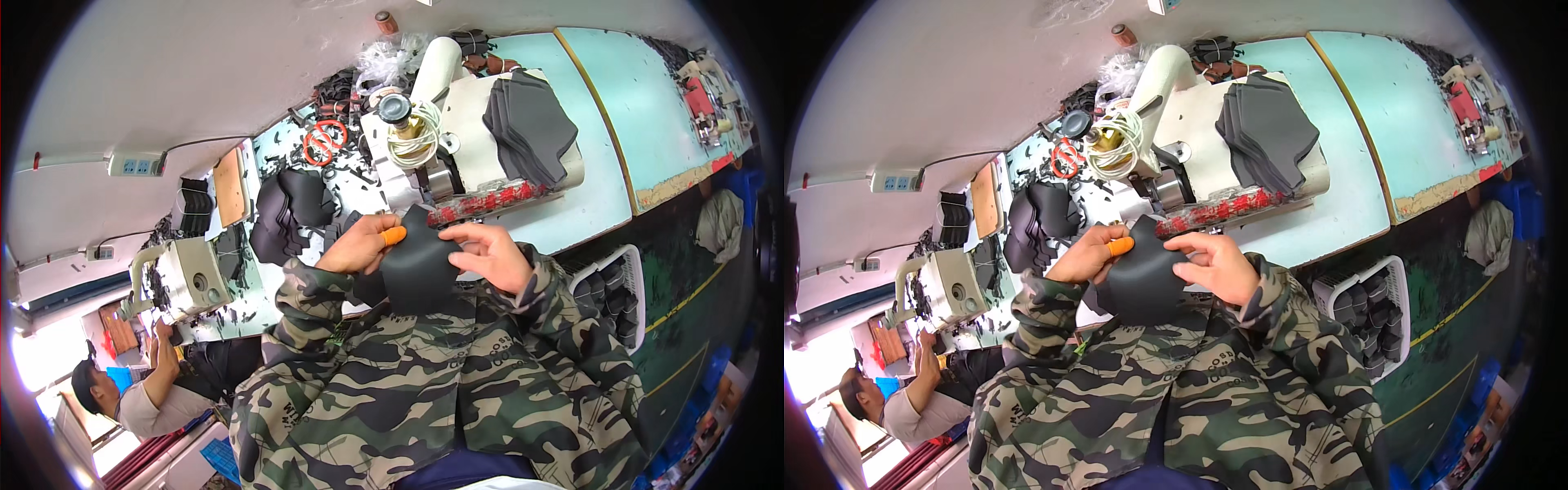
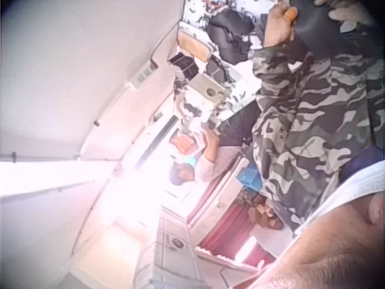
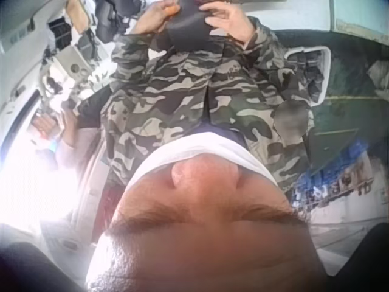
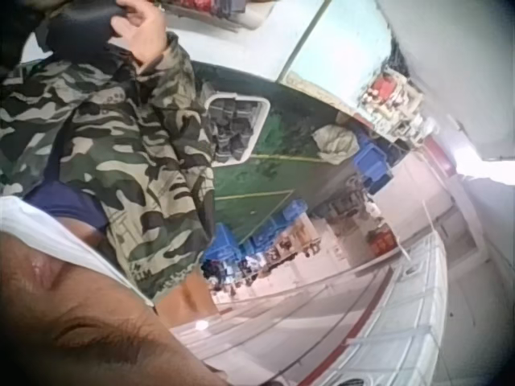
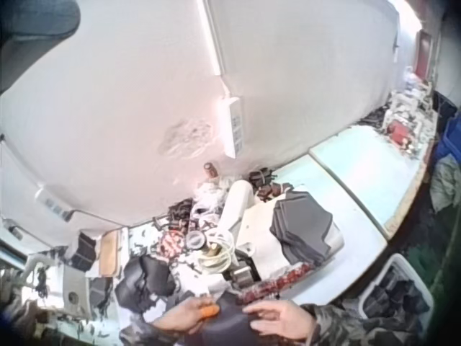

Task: Skiving the edges of leather shoe components using an industrial machine.

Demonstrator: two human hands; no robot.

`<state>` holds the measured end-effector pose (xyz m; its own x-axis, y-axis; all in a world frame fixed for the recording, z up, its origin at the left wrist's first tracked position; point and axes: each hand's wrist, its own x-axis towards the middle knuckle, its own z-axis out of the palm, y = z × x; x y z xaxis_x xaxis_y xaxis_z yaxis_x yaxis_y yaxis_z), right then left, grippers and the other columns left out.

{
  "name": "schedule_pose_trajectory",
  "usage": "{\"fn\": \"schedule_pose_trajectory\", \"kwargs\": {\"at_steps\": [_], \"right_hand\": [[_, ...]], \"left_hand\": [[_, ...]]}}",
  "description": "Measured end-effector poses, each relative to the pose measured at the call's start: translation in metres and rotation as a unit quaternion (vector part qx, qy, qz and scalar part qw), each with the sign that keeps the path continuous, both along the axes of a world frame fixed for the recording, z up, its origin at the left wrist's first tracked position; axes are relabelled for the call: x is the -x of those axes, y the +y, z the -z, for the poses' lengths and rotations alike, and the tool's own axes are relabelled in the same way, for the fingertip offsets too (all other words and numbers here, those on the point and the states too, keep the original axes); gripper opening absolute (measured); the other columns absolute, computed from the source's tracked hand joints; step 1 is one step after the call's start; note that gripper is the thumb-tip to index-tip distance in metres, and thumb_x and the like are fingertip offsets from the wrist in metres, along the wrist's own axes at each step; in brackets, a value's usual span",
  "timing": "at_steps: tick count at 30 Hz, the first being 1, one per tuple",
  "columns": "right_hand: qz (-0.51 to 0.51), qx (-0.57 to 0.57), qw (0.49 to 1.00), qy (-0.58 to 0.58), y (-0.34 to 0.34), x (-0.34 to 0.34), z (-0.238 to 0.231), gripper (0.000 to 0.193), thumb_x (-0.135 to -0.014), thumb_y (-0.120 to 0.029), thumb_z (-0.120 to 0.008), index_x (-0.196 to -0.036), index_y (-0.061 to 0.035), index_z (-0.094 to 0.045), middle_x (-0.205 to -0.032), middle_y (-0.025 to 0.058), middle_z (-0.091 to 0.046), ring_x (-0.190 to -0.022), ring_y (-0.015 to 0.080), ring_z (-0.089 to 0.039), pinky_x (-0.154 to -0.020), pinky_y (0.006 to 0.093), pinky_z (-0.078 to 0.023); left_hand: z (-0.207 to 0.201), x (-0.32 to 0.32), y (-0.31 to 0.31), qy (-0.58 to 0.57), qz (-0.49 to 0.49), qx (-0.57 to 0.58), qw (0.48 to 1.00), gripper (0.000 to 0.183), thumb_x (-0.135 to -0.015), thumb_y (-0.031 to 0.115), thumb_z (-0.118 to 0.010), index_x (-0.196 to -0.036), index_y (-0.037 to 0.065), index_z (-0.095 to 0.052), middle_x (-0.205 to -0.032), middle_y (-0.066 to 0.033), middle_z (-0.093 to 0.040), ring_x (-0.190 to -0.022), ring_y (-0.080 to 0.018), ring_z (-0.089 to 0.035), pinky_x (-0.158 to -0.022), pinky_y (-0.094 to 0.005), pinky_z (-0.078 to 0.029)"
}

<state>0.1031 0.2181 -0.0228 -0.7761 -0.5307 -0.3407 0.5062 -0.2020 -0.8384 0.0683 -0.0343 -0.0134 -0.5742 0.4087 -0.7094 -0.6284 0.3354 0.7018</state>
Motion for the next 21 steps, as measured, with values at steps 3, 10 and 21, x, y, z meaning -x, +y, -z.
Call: {"fn": "schedule_pose_trajectory", "kwargs": {"at_steps": [3, 10, 21], "right_hand": [[-0.05, -0.065, 0.997, -0.005, -0.017, 0.006, 0.005, 0.035, -0.086, -0.001, -0.06, -0.12, 0.0049, -0.055, -0.094, 0.0076, -0.064, -0.075, 0.0092, -0.06, -0.068, 0.0241, -0.051], [-0.001, -0.079, 0.996, 0.04, -0.027, 0.006, 0.012, 0.037, -0.085, -0.006, -0.062, -0.119, 0.0056, -0.055, -0.093, 0.0086, -0.064, -0.073, 0.0078, -0.059, -0.067, 0.0238, -0.05], [0.035, -0.106, 0.99, 0.087, 0.016, 0.027, 0.022, 0.014, -0.086, -0.01, -0.063, -0.094, 0.0021, -0.064, -0.071, 0.0001, -0.061, -0.064, 0.0065, -0.052, -0.06, 0.025, -0.044]], "left_hand": [[-0.004, 0.008, 0.004, 0.264, 0.137, 0.167, 0.94, 0.026, -0.092, 0.023, -0.05, -0.091, -0.002, -0.058, -0.073, -0.018, -0.059, -0.064, -0.0331, -0.061, -0.059, -0.0387, -0.047], [-0.008, 0.038, 0.02, 0.297, 0.16, 0.29, 0.896, 0.028, -0.089, 0.023, -0.05, -0.1, -0.001, -0.061, -0.094, -0.0233, -0.064, -0.093, -0.04, -0.06, -0.08, -0.0457, -0.047], [0.002, 0.037, 0.028, 0.169, 0.008, 0.108, 0.98, 0.022, -0.09, 0.021, -0.053, -0.098, 0.001, -0.059, -0.075, -0.0236, -0.061, -0.067, -0.0369, -0.062, -0.062, -0.044, -0.049]]}}
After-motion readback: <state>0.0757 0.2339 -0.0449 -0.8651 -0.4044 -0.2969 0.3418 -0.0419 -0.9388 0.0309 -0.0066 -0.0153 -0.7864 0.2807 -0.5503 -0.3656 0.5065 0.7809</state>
